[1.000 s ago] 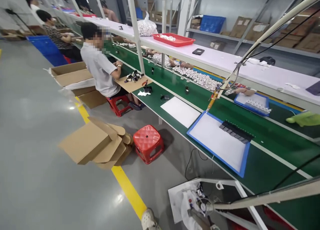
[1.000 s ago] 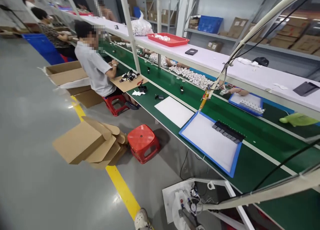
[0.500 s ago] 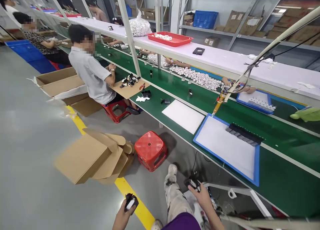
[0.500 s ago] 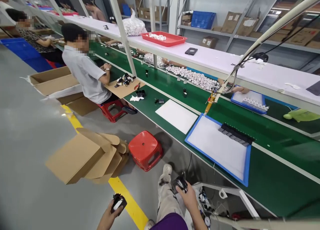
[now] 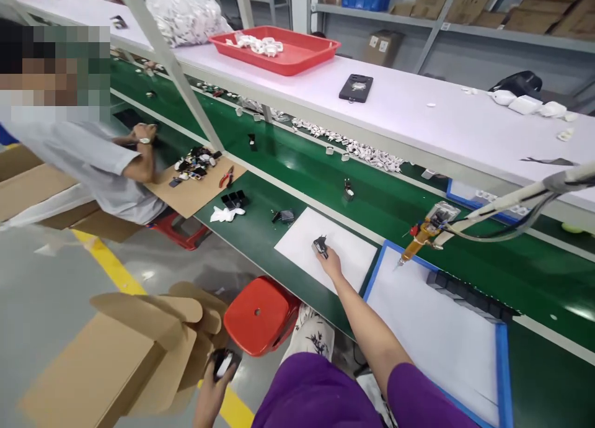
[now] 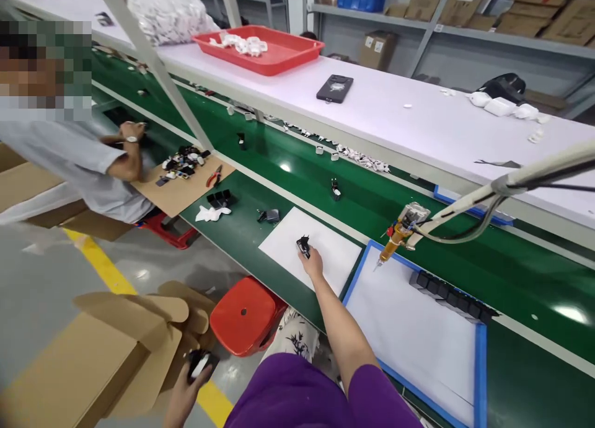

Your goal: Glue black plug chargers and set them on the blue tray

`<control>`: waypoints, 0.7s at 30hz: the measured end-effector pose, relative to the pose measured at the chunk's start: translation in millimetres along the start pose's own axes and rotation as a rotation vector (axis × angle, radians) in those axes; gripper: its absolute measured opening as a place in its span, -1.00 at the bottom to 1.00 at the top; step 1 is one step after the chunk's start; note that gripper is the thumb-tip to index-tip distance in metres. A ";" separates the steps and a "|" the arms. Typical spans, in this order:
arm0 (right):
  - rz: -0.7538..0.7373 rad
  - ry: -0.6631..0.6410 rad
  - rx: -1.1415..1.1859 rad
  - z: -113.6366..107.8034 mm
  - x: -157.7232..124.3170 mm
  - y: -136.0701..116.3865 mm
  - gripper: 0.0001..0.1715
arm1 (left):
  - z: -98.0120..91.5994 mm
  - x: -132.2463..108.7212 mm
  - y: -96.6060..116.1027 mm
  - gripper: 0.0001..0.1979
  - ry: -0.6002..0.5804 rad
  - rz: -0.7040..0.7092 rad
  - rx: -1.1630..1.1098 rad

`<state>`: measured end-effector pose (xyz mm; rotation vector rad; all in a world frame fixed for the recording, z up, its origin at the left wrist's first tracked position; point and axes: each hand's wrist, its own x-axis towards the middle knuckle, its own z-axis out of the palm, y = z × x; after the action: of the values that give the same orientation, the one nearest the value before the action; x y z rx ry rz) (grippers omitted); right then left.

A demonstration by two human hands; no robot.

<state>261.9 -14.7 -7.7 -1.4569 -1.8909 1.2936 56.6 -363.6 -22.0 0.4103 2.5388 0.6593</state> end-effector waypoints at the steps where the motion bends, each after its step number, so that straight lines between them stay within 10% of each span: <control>1: 0.009 0.015 -0.007 -5.9 7.4 -0.1 -0.56 | 0.1 20.1 33.5 -0.43 -0.029 0.047 -0.032; 7: 0.072 0.104 -0.083 -41.5 71.7 4.0 -0.61 | 13.5 154.6 208.1 -0.51 -0.081 0.347 -0.121; 13: 0.232 0.353 -0.210 -60.7 234.1 2.0 -0.33 | 57.6 318.9 334.2 -0.53 -0.173 0.559 -0.128; 17: 0.335 0.421 -0.243 -57.5 300.6 -2.1 -0.32 | 81.2 387.6 369.5 -0.55 -0.263 0.614 -0.054; 21: 0.321 0.383 -0.230 -38.3 255.9 -3.5 -0.41 | 83.6 407.5 364.7 -0.55 -0.348 0.652 -0.011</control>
<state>197.7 234.2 -37.6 -2.0266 -1.6362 0.8531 -182.6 134.4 -49.4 1.2573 2.0518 0.7438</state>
